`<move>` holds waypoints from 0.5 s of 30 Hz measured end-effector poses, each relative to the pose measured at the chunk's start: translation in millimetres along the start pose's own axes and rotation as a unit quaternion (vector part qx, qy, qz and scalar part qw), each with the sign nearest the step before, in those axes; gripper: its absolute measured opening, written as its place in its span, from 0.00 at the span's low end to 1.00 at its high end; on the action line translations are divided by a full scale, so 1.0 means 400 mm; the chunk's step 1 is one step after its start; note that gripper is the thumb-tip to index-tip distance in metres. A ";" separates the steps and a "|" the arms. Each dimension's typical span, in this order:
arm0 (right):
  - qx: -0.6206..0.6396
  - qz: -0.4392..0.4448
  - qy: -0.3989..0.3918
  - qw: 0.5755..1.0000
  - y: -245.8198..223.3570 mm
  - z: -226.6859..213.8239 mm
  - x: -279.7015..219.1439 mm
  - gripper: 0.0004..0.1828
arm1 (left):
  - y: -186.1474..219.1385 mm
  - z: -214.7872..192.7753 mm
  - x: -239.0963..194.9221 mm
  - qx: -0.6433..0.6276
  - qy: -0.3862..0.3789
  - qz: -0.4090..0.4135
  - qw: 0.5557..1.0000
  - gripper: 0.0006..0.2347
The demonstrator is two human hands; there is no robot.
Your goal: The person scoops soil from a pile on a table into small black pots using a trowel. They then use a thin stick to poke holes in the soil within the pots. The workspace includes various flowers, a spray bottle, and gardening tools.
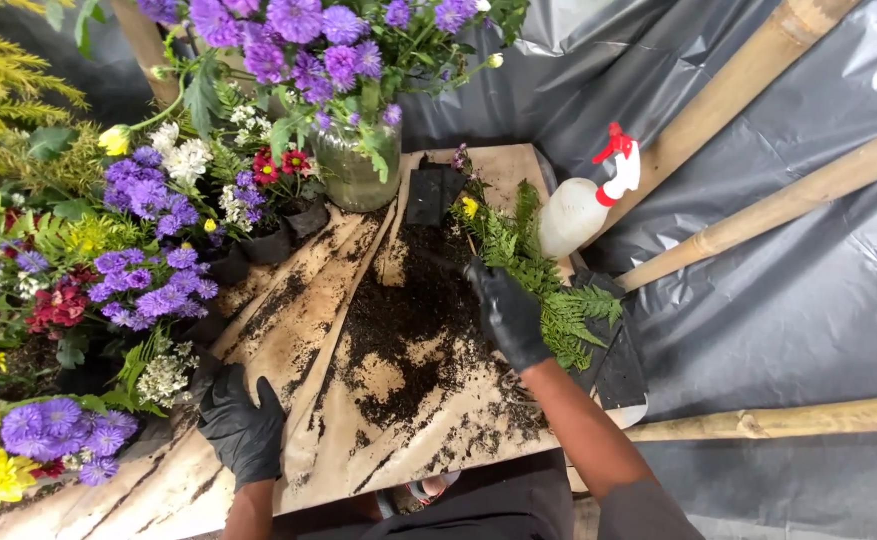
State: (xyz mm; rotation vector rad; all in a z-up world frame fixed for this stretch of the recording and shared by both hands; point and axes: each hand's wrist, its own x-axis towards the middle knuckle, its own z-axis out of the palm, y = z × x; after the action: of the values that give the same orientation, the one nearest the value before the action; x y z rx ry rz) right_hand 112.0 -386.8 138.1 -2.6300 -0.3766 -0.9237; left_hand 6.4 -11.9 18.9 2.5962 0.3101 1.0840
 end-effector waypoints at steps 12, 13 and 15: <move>-0.138 0.048 -0.017 0.989 0.160 0.259 0.024 0.08 | -0.032 0.037 -0.036 0.002 -0.034 -0.044 0.998 0.19; -0.153 0.047 -0.015 0.987 0.149 0.250 0.028 0.08 | -0.036 0.040 -0.044 -0.003 -0.051 -0.060 0.997 0.20; -0.168 0.044 -0.009 0.985 0.123 0.234 0.053 0.09 | -0.041 0.051 -0.039 -0.008 -0.065 -0.076 0.995 0.21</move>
State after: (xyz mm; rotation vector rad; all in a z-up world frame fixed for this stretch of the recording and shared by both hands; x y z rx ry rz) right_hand 197.0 -392.5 72.2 -2.9329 -0.1136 -1.0105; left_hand 9.1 -5.5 -10.8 2.5648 0.4583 0.8593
